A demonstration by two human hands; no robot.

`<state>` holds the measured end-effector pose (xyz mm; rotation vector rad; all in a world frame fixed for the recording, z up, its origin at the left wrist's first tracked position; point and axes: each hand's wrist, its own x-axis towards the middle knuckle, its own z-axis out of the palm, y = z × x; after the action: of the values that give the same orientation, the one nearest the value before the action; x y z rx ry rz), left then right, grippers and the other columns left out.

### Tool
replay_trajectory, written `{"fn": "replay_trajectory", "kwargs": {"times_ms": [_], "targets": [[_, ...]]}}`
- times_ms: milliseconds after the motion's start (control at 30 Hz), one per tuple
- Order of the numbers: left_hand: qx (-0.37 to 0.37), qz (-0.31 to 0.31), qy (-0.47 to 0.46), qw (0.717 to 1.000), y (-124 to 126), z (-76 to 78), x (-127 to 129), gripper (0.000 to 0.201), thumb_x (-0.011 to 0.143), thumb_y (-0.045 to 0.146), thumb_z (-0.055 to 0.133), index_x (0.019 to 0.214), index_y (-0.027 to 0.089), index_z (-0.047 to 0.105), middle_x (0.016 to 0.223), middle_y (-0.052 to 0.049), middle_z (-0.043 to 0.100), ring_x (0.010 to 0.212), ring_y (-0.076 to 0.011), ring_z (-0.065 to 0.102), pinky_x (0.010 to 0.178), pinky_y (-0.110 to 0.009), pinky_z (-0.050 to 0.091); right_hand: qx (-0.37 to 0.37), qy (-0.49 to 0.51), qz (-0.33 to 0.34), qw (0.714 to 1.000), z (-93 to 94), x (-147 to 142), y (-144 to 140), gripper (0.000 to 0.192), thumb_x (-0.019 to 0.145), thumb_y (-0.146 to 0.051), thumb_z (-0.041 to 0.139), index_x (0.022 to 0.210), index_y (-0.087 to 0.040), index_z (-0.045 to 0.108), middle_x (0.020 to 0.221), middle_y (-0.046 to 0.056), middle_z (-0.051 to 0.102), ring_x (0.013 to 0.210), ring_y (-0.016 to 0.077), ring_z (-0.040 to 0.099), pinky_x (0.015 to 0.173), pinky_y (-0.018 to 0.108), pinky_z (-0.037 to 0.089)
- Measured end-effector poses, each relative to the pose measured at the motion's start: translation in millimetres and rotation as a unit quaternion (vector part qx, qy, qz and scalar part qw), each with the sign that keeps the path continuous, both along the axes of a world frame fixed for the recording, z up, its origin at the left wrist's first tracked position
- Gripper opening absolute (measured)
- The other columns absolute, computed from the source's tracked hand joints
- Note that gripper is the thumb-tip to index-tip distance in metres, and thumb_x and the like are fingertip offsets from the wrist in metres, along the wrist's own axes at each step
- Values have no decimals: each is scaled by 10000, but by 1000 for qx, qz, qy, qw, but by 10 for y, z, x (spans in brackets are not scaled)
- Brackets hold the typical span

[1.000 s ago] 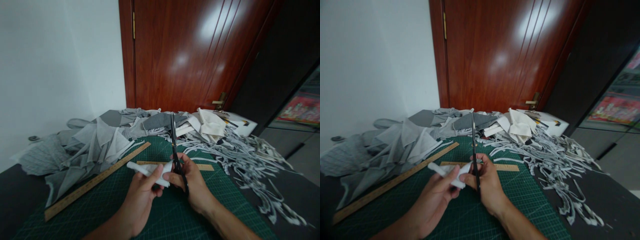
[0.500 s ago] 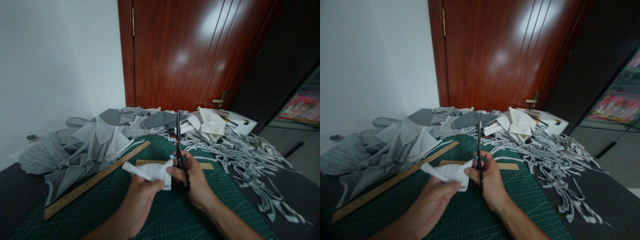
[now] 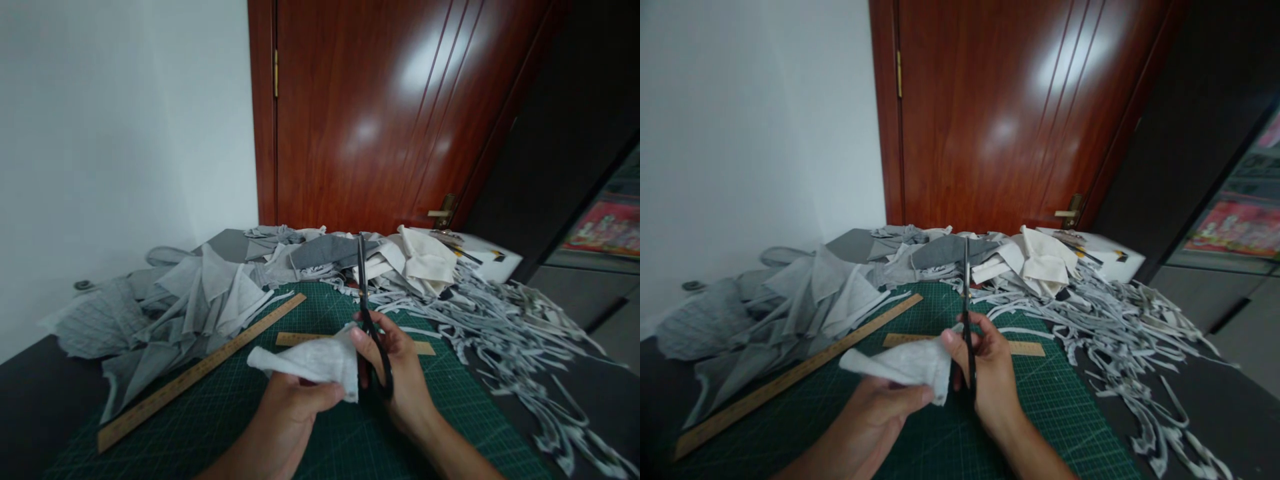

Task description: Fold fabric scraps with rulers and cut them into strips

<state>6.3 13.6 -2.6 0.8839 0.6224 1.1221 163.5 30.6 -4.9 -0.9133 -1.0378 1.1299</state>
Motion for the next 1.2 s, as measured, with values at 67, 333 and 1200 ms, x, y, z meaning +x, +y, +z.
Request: {"fn": "replay_trajectory", "kwargs": {"times_ms": [67,333,1200], "targets": [[3,2,-6,1000,-17,19,2,507,658,144,872,1156,214,802,1106,-75,815,1103,-323,714,1010,-414,500,4,-5,-4,1000,-6,7,-7,556,754,-544,924,1066,-180,641,473,-98,577,336,73,458,327,137,317],[28,25,-23,999,59,103,-68,431,674,188,906,1097,187,826,1132,-116,815,1226,-390,681,1066,-483,517,17,-58,-36,998,15,59,-58,690,752,-648,882,1181,-156,658,641,-2,706,425,136,589,361,211,473],[162,224,-47,960,419,481,-386,622,660,143,927,1253,213,750,1203,-73,804,1284,-342,667,1212,-516,415,21,-91,234,968,-243,-115,-247,575,853,-504,841,1342,-288,629,1023,55,690,874,224,667,779,363,535]]}}
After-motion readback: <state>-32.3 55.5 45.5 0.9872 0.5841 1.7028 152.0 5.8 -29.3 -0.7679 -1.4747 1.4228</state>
